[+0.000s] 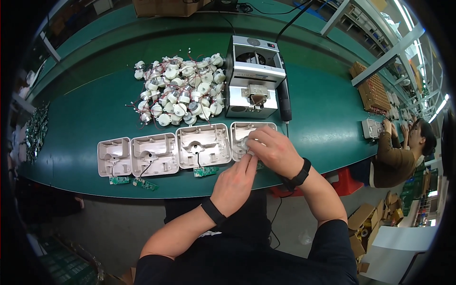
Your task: Manually assemble electronic parts into plastic casings and secure them using an electric screwdriver.
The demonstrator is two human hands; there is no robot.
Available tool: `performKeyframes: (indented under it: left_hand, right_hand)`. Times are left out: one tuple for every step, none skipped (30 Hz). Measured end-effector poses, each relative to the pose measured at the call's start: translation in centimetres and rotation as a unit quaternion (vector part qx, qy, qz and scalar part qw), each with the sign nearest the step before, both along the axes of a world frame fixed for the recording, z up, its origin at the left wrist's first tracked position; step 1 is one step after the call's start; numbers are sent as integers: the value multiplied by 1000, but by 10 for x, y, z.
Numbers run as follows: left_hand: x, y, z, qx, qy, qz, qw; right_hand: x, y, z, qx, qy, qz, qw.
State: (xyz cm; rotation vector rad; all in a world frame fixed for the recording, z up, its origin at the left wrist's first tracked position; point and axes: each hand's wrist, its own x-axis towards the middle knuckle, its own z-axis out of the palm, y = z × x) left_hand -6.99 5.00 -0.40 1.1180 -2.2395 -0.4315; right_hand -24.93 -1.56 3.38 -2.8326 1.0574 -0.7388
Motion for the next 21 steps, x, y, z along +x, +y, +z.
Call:
performKeyframes:
  left_hand:
    - [1, 0, 1, 6, -1, -2, 1000]
    - [1, 0, 1, 13, 0, -3, 1000]
    - [2, 0, 1, 14, 1, 0, 1000]
    - [2, 0, 2, 26, 12, -6, 1000]
    - [3, 1, 3, 37, 22, -11, 999]
    - [6, 1, 4, 49, 32, -16, 998]
    - [10, 2, 7, 50, 28, -10, 998]
    - [15, 3, 15, 52, 36, -17, 998]
    - [20, 4, 23, 54, 44, -27, 997]
    - [24, 4, 31, 55, 52, -36, 996]
    - [32, 3, 39, 56, 46, -34, 997]
    - [44, 0, 46, 48, 46, -30, 997]
    - [56, -5, 53, 40, 48, -29, 998]
    - [68, -11, 59, 33, 49, -30, 998]
    - [82, -18, 64, 29, 41, -2, 999]
    - [97, -26, 69, 25, 33, 26, 999]
    - [113, -34, 73, -5, 21, 59, 998]
    - [127, -43, 75, -35, 11, 88, 995]
    - [141, -50, 81, -29, 5, 116, 993]
    - [152, -56, 85, -23, -1, 143, 989]
    - [161, -63, 84, -24, -1, 139, 990]
  right_hand:
    - [0, 0, 0, -8, 10, -2, 1000]
    - [1, -1, 0, -6, 11, 1, 1000]
    - [2, -2, 0, -4, 10, 2, 1000]
    - [3, -2, 1, -2, 9, 3, 1000]
    - [4, -2, 2, 1, 6, 5, 1000]
    - [4, -1, 5, 2, 3, 9, 1000]
    - [4, 2, 10, 7, 14, 3, 1000]
    - [3, 4, 14, 11, 24, -2, 1000]
    - [3, 6, 15, 15, 34, -10, 999]
    - [3, 6, 12, 16, 28, -7, 999]
    - [3, 5, 9, 10, 33, -10, 999]
    - [2, 6, 6, 4, 41, -17, 999]
    - [0, 7, 4, -1, 50, -26, 998]
    - [1, 7, 2, 1, 47, -31, 998]
    - [4, 4, 1, -15, 33, -32, 999]
    - [8, 1, 0, -30, 20, -31, 999]
    - [10, 1, 0, -44, 6, -31, 999]
    - [9, 2, -4, -41, 7, -42, 998]
    - [8, 0, -9, -31, 17, -42, 998]
    - [7, -1, -14, -22, 27, -44, 998]
    - [7, -3, -17, -13, 39, -42, 998]
